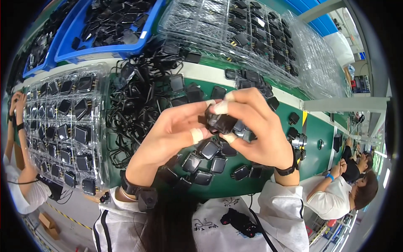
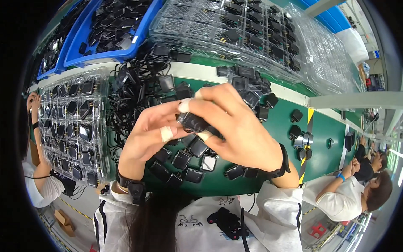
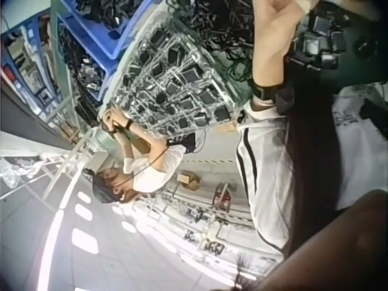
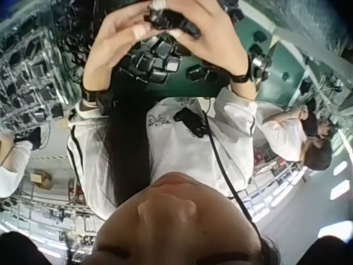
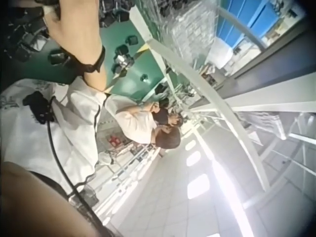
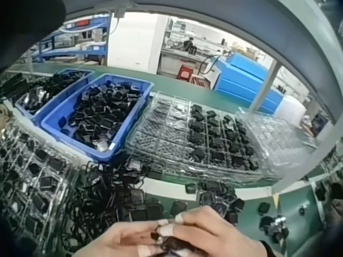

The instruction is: The person wraps tape around their fingers, picks up a smartwatch, and peels a protective film from the screen. They then press the smartwatch into a black frame and place the assembly on the table, repeating the process for several units.

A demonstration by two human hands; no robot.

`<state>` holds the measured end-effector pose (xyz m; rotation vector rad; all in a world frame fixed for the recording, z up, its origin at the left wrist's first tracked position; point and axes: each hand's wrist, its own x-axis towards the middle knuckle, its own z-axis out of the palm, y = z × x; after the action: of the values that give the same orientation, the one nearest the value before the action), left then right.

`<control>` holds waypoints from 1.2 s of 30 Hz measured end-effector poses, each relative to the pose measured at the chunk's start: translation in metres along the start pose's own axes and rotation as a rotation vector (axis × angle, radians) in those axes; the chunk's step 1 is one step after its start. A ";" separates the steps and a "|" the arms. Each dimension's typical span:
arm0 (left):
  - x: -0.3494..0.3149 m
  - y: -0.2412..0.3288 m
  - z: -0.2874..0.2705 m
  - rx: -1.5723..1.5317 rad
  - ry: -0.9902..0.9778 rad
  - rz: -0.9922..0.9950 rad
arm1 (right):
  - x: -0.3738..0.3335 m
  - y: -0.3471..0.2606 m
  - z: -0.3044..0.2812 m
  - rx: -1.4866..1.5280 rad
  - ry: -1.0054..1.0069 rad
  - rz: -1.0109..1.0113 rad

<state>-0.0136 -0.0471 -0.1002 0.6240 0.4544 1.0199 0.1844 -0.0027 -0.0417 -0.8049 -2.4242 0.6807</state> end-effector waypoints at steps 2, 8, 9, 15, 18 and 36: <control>0.001 -0.007 0.006 -0.018 0.033 0.042 | -0.001 0.002 0.000 -0.028 -0.033 -0.037; 0.006 -0.013 0.003 0.180 0.139 -0.026 | -0.006 0.008 -0.002 0.121 0.056 0.018; 0.006 -0.013 0.003 0.180 0.142 -0.026 | -0.011 0.010 -0.001 0.254 0.092 0.102; 0.009 -0.012 -0.005 0.204 0.264 0.155 | -0.032 0.017 0.014 0.130 -0.010 0.262; 0.012 -0.011 0.000 0.306 0.310 0.118 | -0.032 0.021 0.034 0.010 -0.051 0.257; 0.012 -0.020 -0.001 0.347 0.187 0.112 | -0.018 0.034 0.038 0.450 0.165 0.333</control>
<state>0.0046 -0.0441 -0.1151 0.8745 0.7778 1.1205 0.1881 -0.0018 -0.0959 -1.0296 -1.8992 1.1820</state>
